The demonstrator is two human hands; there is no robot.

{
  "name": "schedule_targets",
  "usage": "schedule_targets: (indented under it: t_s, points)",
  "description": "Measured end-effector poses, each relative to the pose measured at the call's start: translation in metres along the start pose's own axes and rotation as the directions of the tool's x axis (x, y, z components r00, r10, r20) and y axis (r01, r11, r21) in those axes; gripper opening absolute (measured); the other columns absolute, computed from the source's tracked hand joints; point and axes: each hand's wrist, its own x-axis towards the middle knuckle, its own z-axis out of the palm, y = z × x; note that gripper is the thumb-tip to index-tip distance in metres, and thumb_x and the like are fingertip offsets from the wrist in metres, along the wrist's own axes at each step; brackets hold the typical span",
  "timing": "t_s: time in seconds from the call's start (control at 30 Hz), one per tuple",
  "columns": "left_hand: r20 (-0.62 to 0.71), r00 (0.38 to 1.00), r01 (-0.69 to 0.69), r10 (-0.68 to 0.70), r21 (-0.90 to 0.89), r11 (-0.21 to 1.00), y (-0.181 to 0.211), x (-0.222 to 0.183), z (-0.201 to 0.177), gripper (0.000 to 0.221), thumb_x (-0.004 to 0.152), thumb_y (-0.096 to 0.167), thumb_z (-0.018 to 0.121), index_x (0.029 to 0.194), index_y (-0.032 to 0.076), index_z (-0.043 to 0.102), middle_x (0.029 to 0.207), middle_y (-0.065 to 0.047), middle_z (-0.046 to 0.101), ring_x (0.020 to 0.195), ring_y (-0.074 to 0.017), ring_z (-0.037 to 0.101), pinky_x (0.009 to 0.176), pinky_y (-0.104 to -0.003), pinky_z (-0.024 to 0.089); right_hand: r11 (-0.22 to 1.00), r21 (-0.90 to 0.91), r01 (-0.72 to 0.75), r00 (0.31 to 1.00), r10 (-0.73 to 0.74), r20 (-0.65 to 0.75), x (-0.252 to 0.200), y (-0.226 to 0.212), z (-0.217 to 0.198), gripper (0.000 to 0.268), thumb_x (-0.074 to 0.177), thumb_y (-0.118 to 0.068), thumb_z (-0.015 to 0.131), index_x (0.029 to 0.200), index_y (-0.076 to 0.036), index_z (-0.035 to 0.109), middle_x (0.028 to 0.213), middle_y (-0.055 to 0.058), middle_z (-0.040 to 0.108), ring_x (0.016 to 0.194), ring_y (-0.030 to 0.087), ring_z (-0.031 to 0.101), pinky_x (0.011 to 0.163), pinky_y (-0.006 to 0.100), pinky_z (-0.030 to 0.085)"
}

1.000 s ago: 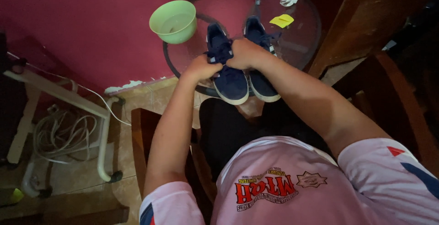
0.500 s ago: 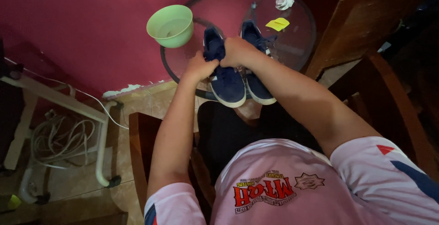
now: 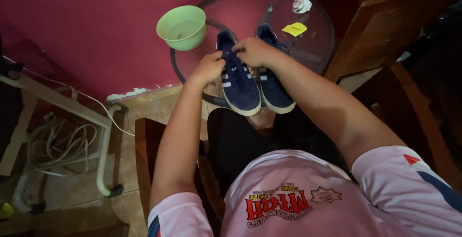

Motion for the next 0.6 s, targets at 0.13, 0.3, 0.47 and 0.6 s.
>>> schedule_targets:
  t_s: [0.13,0.3,0.47,0.6]
  points:
    - [-0.003,0.999,-0.054,0.054,0.024,0.998,-0.016,0.016,0.001,0.055,0.094,0.031,0.053,0.145,0.011,0.06,0.147,-0.023,0.057,0.143,-0.0364,0.047,0.122,-0.046,0.036,0.999,0.029,0.046,0.999,-0.045,-0.014,0.014,0.012,0.004,0.035,0.093,-0.028,0.067,0.122,-0.01,0.075,0.123,0.022,0.072,0.122,0.043,0.063,0.106,0.052,0.051]
    - [-0.01,1.0,-0.015,0.015,-0.028,0.999,0.035,-0.045,-0.021,0.051,0.097,0.043,0.049,0.132,0.014,0.07,0.141,-0.014,0.064,0.141,-0.0323,0.05,0.12,-0.044,0.038,0.992,0.087,-0.09,0.993,0.083,0.082,0.008,0.008,-0.005,0.036,0.091,-0.039,0.066,0.115,-0.014,0.077,0.113,0.013,0.075,0.114,0.036,0.068,0.1,0.048,0.054]
    - [-0.023,0.999,-0.035,0.038,0.089,0.995,-0.001,0.002,-0.01,0.045,0.091,0.048,0.055,0.121,0.021,0.074,0.133,-0.01,0.069,0.134,-0.031,0.056,0.116,-0.044,0.042,0.997,0.074,0.003,0.999,-0.006,0.048,0.011,0.024,0.0,0.029,0.085,-0.036,0.075,0.097,-0.01,0.075,0.091,0.011,0.075,0.097,0.034,0.071,0.089,0.047,0.056]
    - [-0.008,0.999,-0.04,0.042,0.182,0.983,0.021,-0.012,-0.013,0.047,0.081,0.048,0.066,0.114,0.015,0.076,0.122,-0.015,0.073,0.123,-0.0355,0.065,0.105,-0.044,0.051,0.998,0.07,0.011,1.0,-0.009,-0.03,0.022,0.039,0.017,0.025,0.081,-0.032,0.079,0.088,-0.009,0.072,0.088,0.013,0.073,0.096,0.037,0.071,0.086,0.048,0.056]
